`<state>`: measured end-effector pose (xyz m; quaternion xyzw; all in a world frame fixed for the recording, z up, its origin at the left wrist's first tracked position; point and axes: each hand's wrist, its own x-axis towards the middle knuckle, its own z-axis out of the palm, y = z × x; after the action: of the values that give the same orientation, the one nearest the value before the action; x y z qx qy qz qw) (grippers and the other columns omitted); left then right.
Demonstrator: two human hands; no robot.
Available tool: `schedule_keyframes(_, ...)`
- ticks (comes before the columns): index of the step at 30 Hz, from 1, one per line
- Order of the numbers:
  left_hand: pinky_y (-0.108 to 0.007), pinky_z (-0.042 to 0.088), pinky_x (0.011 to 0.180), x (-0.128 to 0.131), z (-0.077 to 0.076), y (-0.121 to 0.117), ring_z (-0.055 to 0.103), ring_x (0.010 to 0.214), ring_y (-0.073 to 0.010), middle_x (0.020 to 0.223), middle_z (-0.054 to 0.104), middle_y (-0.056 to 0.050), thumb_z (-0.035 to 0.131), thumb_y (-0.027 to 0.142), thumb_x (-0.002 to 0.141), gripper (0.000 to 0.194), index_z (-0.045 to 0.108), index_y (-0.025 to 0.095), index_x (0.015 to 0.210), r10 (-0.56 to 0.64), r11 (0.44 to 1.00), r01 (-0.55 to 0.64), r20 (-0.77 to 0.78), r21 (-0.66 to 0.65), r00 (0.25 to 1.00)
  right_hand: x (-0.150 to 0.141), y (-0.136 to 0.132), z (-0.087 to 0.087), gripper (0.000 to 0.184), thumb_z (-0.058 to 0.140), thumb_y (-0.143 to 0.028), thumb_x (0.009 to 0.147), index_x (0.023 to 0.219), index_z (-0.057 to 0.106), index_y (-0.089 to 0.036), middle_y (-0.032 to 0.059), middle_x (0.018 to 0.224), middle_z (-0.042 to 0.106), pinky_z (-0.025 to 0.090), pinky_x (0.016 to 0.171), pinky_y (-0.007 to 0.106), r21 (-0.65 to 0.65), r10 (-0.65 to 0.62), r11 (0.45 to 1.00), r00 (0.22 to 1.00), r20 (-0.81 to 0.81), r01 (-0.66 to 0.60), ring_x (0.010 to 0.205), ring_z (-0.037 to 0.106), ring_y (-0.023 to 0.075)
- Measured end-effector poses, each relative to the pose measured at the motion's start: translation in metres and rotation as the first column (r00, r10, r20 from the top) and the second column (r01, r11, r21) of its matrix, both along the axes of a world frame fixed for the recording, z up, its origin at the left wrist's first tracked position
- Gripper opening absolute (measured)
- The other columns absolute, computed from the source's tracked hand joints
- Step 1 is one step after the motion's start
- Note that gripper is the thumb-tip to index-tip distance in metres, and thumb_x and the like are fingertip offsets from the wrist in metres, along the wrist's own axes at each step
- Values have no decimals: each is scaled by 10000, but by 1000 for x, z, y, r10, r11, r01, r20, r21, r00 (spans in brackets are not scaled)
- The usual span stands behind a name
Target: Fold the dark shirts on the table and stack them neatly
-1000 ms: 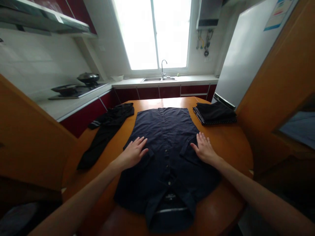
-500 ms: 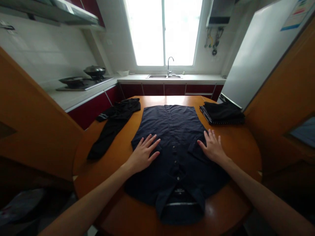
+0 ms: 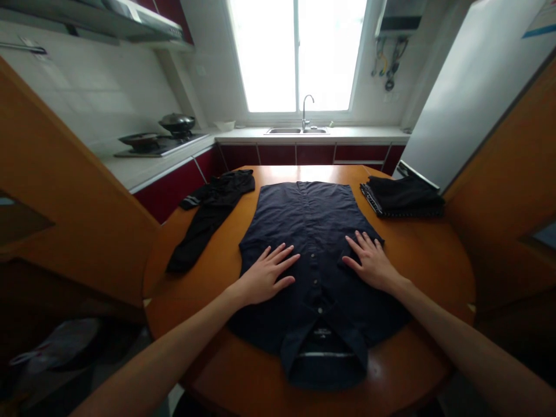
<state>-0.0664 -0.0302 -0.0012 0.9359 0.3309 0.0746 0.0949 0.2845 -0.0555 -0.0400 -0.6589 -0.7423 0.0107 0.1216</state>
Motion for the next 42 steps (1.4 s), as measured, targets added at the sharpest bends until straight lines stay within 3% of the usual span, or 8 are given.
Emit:
schedule_keyframes(4,-503,184,1243,3,8,0,233,1521,-236,1618,342,-37,385,461,1047,524,371,297,1545,-10,999,5,99,47,995,12,6,3,670,261,-553,1019,1546,374,-154,148,1613,333,197,1217,510,95,-79,991,991,-111,90,1510,251,267)
schedule_keyframes(11,-487,237,1237,4,3,5,312,1493,-226,1566,435,-61,381,421,1054,489,448,239,1502,37,998,-45,165,48,986,24,11,-11,766,274,-586,1002,1567,293,-69,193,1640,233,126,1223,541,-109,-235,967,971,-46,229,1531,162,301)
schedule_keyframes(15,-501,257,1228,4,1,6,331,1484,-235,1556,449,-65,386,412,1053,476,462,249,1494,43,997,-53,177,49,983,23,9,-8,765,247,-624,997,1583,271,-132,190,1655,180,82,1198,622,-86,-276,959,960,-46,271,1538,118,316)
schedule_keyframes(22,-503,253,1228,4,2,6,333,1483,-234,1555,451,-70,377,415,1056,470,489,228,1472,59,997,-65,161,32,985,27,9,-12,836,238,-655,984,1568,283,-58,234,1642,180,87,1204,602,-103,-304,949,951,-61,297,1534,124,336)
schedule_keyframes(26,-499,257,1227,4,1,8,341,1479,-233,1548,460,-73,371,417,1056,472,495,222,1468,60,998,-64,150,23,987,35,16,-11,811,210,-617,996,1568,270,-44,222,1636,216,100,1208,599,-9,-328,943,923,-203,333,1529,156,330)
schedule_keyframes(30,-519,262,1221,2,-2,12,356,1471,-241,1541,469,-75,373,427,1052,475,491,239,1473,59,997,-66,167,39,984,61,24,1,691,212,-479,1016,1579,253,-80,193,1628,272,175,1203,587,135,-341,892,839,-423,431,1519,212,306)
schedule_keyframes(36,-524,271,1217,1,-5,17,384,1456,-250,1537,477,-74,355,464,1048,495,507,236,1461,60,996,-70,168,53,984,93,25,14,637,290,-364,982,1477,435,11,237,1508,467,317,1179,440,223,-331,800,719,-611,557,1421,426,290)
schedule_keyframes(42,-537,268,1213,1,-5,18,400,1446,-259,1527,489,-81,347,489,1041,515,511,233,1456,85,994,-94,167,49,982,82,26,11,602,347,-404,975,1400,550,-29,209,1443,553,352,1164,421,239,-270,832,741,-614,501,1367,496,281)
